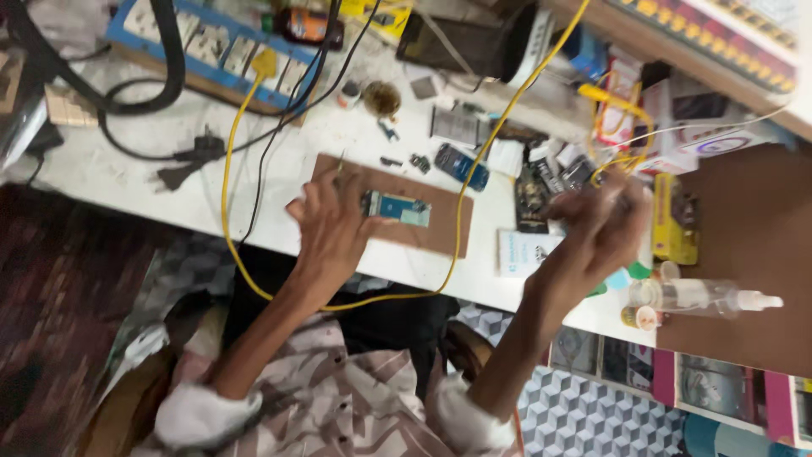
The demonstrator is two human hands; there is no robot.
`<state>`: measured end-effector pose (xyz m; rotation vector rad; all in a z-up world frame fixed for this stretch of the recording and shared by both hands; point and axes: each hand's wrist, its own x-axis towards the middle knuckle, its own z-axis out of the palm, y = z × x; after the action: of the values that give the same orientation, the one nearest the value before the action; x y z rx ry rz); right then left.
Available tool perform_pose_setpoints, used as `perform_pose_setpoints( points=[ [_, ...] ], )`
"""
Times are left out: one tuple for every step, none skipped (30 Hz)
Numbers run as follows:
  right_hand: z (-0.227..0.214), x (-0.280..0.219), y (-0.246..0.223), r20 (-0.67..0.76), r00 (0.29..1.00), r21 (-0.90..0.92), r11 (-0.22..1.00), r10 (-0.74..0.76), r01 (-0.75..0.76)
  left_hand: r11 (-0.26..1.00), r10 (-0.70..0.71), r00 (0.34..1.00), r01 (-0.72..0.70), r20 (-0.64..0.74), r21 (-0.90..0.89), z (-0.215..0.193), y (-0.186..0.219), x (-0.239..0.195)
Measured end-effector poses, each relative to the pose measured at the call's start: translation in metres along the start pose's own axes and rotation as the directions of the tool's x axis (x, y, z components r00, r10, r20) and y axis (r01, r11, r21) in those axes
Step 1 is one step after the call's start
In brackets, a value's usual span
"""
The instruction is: The person uses a soldering iron to work on a small blue circuit board placed on a brown mat. They repeatedly heat solder joints, reposition the board, and occasionally use a screwdriver to adjust components. The workspace is cluttered with tools and electronic parts.
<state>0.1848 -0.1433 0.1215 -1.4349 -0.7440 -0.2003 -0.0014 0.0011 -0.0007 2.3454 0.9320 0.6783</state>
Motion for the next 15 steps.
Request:
perform_pose_setpoints(
  points=[
    [0.003,0.029,0.004,0.007,0.997,0.005,0.997,-0.074,0.074,0.999,-0.001,1.000,0.001,0.006,0.033,0.000,-0.004,0.001],
    [0.003,0.054,0.011,0.028,0.990,0.013,0.991,-0.136,0.136,0.997,-0.020,1.000,0.019,0.015,0.069,0.000,-0.009,-0.005],
    [0.006,0.085,0.021,0.074,0.970,-0.054,0.971,-0.231,0.235,0.994,-0.040,0.999,0.037,0.024,0.105,0.000,-0.014,-0.011],
    [0.009,0.126,0.031,0.148,0.950,-0.116,0.949,-0.276,0.293,1.000,-0.019,0.998,0.018,-0.057,-0.017,0.002,-0.019,-0.011],
    [0.012,0.160,0.043,0.223,0.921,-0.176,0.916,-0.321,0.361,0.991,-0.006,0.990,-0.013,-0.139,-0.136,0.004,-0.023,-0.011],
    [0.015,0.196,0.056,0.290,0.884,-0.223,0.872,-0.367,0.435,0.967,0.005,0.975,-0.061,-0.224,-0.247,0.006,-0.028,-0.005],
    [0.019,0.230,0.069,0.356,0.838,-0.266,0.815,-0.413,0.515,0.969,0.031,0.965,-0.092,-0.260,-0.228,0.008,-0.033,0.003],
    [0.026,0.257,0.087,0.326,0.834,-0.289,0.794,-0.444,0.535,0.972,0.038,0.960,-0.100,-0.279,-0.212,0.012,-0.037,0.002],
    [0.032,0.283,0.103,0.297,0.829,-0.312,0.772,-0.475,0.554,0.975,0.045,0.954,-0.107,-0.297,-0.195,0.016,-0.040,0.001],
    [0.042,0.304,0.119,0.301,0.851,-0.346,0.782,-0.430,0.518,0.964,0.039,0.941,-0.124,-0.337,-0.234,0.020,-0.044,0.002],
    [0.052,0.319,0.136,0.307,0.876,-0.382,0.795,-0.372,0.472,0.952,0.033,0.926,-0.144,-0.376,-0.271,0.025,-0.047,0.002],
    [0.056,0.331,0.151,0.307,0.900,-0.428,0.800,-0.309,0.420,0.936,0.032,0.913,-0.170,-0.407,-0.308,0.028,-0.050,0.001],
    [0.059,0.339,0.163,0.303,0.916,-0.452,0.807,-0.262,0.380,0.903,-0.070,0.924,-0.101,-0.376,-0.417,0.030,-0.054,0.001],
    [0.058,0.353,0.169,0.296,0.928,-0.481,0.804,-0.228,0.351,0.852,-0.168,0.930,-0.031,-0.328,-0.523,0.034,-0.056,0.000],
    [0.056,0.366,0.171,0.286,0.935,-0.503,0.799,-0.208,0.331,0.784,-0.260,0.928,0.040,-0.268,-0.619,0.038,-0.058,0.002]
  ],
)
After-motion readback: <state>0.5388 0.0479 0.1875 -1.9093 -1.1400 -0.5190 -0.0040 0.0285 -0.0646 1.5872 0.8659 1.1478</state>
